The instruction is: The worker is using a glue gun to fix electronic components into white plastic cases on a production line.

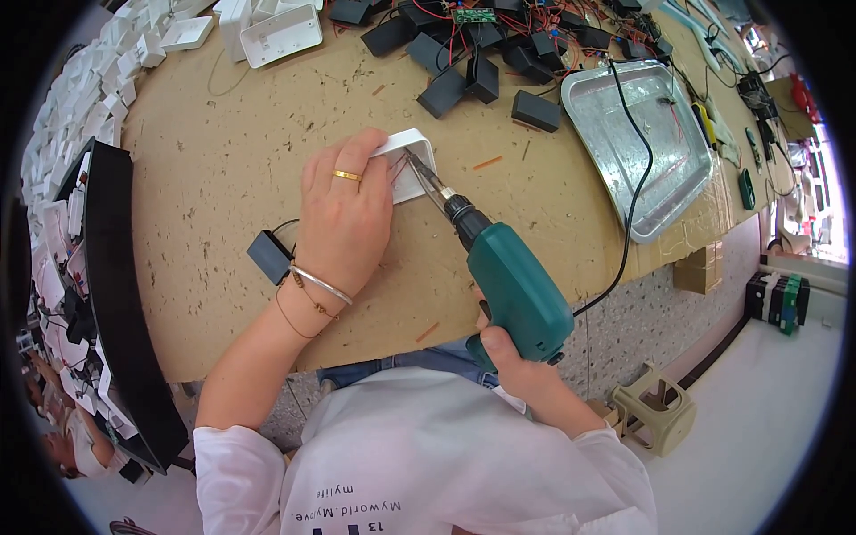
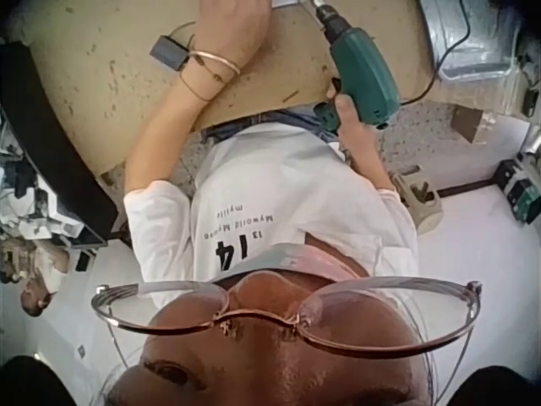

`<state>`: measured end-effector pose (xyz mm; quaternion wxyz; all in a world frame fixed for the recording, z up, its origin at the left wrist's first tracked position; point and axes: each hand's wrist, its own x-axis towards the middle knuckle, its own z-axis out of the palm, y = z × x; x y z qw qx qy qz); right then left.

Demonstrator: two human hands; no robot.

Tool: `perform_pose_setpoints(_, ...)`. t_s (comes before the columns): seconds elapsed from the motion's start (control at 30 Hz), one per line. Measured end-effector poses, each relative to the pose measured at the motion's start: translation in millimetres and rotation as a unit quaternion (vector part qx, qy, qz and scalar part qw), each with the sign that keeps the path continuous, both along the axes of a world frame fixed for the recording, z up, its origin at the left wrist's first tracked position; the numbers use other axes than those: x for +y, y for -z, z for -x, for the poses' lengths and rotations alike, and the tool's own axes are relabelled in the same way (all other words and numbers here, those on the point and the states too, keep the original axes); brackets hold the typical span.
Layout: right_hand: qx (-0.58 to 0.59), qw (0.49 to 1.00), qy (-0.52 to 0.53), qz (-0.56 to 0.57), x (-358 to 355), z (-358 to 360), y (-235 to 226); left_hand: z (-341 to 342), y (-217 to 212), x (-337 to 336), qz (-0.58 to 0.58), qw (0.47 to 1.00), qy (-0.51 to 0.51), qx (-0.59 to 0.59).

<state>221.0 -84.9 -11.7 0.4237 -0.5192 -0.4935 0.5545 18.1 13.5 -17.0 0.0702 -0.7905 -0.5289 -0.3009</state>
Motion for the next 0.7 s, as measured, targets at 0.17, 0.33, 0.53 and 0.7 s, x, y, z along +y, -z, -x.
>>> perform_pose_setpoints(0.17,0.021,1.000,0.012,-0.008,-0.5,0.4,0.2,0.5,0.8,-0.7,0.006,1.000,-0.001,-0.003)
perform_pose_setpoints(0.33,0.046,0.999,0.021,-0.006,-6.1,-6.0,2.8,-0.3,-0.4,-0.6,0.006,1.000,0.000,-0.004)
perform_pose_setpoints(0.53,0.049,0.999,0.021,-0.013,-7.1,-5.7,4.3,0.2,-1.5,-1.2,0.012,1.000,-0.003,0.008)
perform_pose_setpoints(0.7,0.018,1.000,-0.006,-0.003,-3.4,-4.1,4.0,0.1,0.1,-0.9,0.012,1.000,-0.006,0.006)
